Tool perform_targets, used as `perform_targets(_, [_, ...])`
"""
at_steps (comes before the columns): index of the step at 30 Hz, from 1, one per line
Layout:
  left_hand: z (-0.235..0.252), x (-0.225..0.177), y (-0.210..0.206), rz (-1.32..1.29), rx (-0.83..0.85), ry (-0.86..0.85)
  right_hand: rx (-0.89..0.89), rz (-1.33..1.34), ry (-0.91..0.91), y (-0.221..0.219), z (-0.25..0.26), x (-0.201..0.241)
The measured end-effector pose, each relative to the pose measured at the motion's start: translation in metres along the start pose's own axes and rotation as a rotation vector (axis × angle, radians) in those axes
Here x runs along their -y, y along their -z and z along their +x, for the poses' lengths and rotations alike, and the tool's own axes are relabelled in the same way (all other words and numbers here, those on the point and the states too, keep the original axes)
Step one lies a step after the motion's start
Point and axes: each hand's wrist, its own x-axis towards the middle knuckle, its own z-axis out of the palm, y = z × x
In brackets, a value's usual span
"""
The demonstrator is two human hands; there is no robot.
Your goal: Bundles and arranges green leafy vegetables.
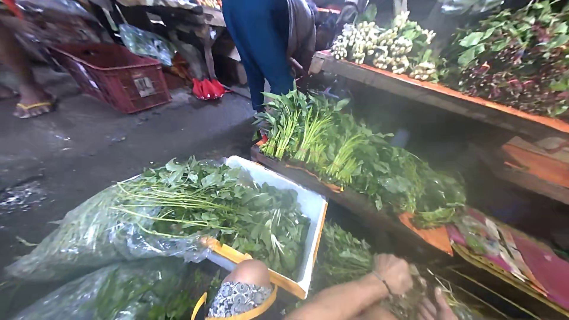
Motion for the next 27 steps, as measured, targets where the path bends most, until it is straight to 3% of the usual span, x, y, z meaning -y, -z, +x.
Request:
perform_targets(4, [-0.036, 0.009, 0.059, -0.538, -0.371, 0.023, 0.0, 0.216, -0.295, 0.017, 0.018, -0.001])
perform_targets(7, [-0.054, 0.025, 0.087, -1.113, -0.705, 0.034, -0.191, -0.004, -0.341, 0.022, 0.032, -0.012])
perform_targets(9, [-0.06, 0.049, 0.096, -1.307, -0.794, 0.065, -0.261, -0.225, -0.294, 0.009, 0.024, -0.004])
perform_targets(11, [-0.063, 0.083, 0.09, -1.244, -0.802, 0.181, -0.367, -0.429, -0.237, 0.0, 0.031, -0.002])
perform_targets(15, [-0.066, 0.125, 0.082, -0.885, -0.628, 0.408, -0.3, -0.881, -0.098, -0.007, 0.049, 0.019])
perform_targets(21, [-0.071, 0.103, 0.07, -0.698, -0.43, 0.301, 0.079, -1.312, 0.252, -0.097, 0.079, 0.054])
perform_targets(24, [-0.069, 0.109, 0.07, -0.752, -0.475, 0.275, 0.245, -1.512, 0.421, -0.15, 0.115, 0.056])
perform_targets(27, [-0.067, 0.118, 0.074, -0.887, -0.564, 0.253, 0.217, -1.579, 0.618, -0.189, 0.161, 0.041])
